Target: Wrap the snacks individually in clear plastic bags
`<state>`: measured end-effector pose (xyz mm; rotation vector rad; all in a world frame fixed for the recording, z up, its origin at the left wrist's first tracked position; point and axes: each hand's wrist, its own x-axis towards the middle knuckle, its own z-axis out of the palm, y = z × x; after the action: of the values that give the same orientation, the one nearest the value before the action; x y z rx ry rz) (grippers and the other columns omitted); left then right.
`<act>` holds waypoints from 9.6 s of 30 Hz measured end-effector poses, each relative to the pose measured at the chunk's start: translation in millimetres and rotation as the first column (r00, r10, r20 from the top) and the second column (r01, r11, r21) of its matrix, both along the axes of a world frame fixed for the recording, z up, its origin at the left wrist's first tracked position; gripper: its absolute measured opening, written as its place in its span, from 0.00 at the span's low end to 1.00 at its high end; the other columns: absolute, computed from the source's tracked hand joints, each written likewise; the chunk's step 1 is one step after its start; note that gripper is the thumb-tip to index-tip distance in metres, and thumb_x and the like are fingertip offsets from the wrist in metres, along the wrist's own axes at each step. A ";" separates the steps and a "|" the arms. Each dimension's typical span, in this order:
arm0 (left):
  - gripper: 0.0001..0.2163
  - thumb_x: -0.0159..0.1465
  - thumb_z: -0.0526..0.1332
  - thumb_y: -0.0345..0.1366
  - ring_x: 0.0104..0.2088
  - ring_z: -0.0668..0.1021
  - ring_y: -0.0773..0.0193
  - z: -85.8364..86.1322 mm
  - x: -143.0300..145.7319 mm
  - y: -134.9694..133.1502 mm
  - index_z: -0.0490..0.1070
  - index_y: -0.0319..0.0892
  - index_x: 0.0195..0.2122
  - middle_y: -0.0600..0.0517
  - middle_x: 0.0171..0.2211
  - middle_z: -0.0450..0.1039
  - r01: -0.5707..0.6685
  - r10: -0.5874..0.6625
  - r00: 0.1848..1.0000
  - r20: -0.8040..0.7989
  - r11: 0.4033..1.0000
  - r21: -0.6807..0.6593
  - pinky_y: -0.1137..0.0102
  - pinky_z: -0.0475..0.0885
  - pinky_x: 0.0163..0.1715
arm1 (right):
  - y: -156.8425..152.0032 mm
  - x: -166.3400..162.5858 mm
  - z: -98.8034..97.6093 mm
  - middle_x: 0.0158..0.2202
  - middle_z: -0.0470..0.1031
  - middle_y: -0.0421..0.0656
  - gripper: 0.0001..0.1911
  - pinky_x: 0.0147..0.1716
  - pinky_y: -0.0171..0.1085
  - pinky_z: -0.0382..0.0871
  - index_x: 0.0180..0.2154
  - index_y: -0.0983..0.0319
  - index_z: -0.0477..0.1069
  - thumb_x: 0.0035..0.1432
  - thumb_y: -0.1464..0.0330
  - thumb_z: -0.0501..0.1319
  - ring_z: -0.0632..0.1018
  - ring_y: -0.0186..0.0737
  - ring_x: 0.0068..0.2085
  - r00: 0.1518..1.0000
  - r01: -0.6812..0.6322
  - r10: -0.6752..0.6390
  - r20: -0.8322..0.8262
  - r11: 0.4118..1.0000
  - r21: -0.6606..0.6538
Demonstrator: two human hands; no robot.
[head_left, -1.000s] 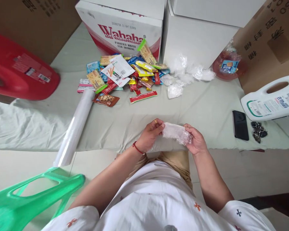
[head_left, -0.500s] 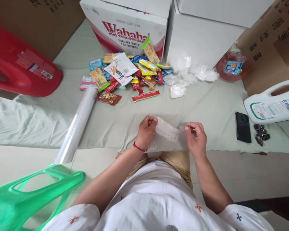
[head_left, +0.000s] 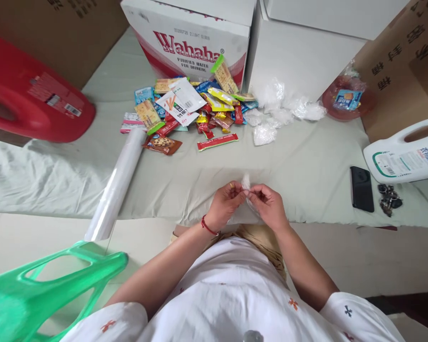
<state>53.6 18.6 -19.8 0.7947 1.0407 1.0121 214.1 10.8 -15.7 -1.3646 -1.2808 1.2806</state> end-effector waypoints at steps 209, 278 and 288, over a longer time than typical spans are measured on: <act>0.18 0.74 0.49 0.40 0.59 0.75 0.46 22.1 -69.9 14.6 0.77 0.41 0.52 0.39 0.57 0.77 0.466 0.215 0.101 -0.971 0.852 0.237 0.45 0.67 0.61 | -44.7 -79.1 -17.7 0.52 0.78 0.50 0.10 0.48 0.48 0.65 0.44 0.63 0.77 0.71 0.72 0.56 0.71 0.49 0.50 0.426 -0.761 0.102 0.899 0.578 0.295; 0.25 0.74 0.45 0.39 0.73 0.59 0.42 -21.7 -98.2 -2.2 0.63 0.40 0.70 0.39 0.72 0.59 0.368 0.267 0.030 -0.963 0.893 0.259 0.31 0.45 0.69 | 84.4 6.3 49.6 0.38 0.77 0.43 0.12 0.36 0.35 0.68 0.42 0.61 0.80 0.60 0.64 0.63 0.76 0.39 0.35 0.517 -0.608 0.573 0.636 0.769 -0.198; 0.25 0.72 0.49 0.39 0.73 0.60 0.43 -17.0 -101.0 -3.2 0.66 0.44 0.68 0.42 0.72 0.61 0.378 0.236 0.048 -0.971 0.895 0.236 0.32 0.45 0.69 | 80.5 -32.8 42.3 0.49 0.78 0.49 0.26 0.43 0.38 0.69 0.56 0.59 0.76 0.62 0.51 0.66 0.79 0.47 0.46 0.455 -0.536 0.440 0.774 0.830 -0.156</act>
<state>-47.4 15.4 -36.8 2.1627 1.9776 0.4013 181.3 91.4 26.6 -1.6040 -2.4959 0.9013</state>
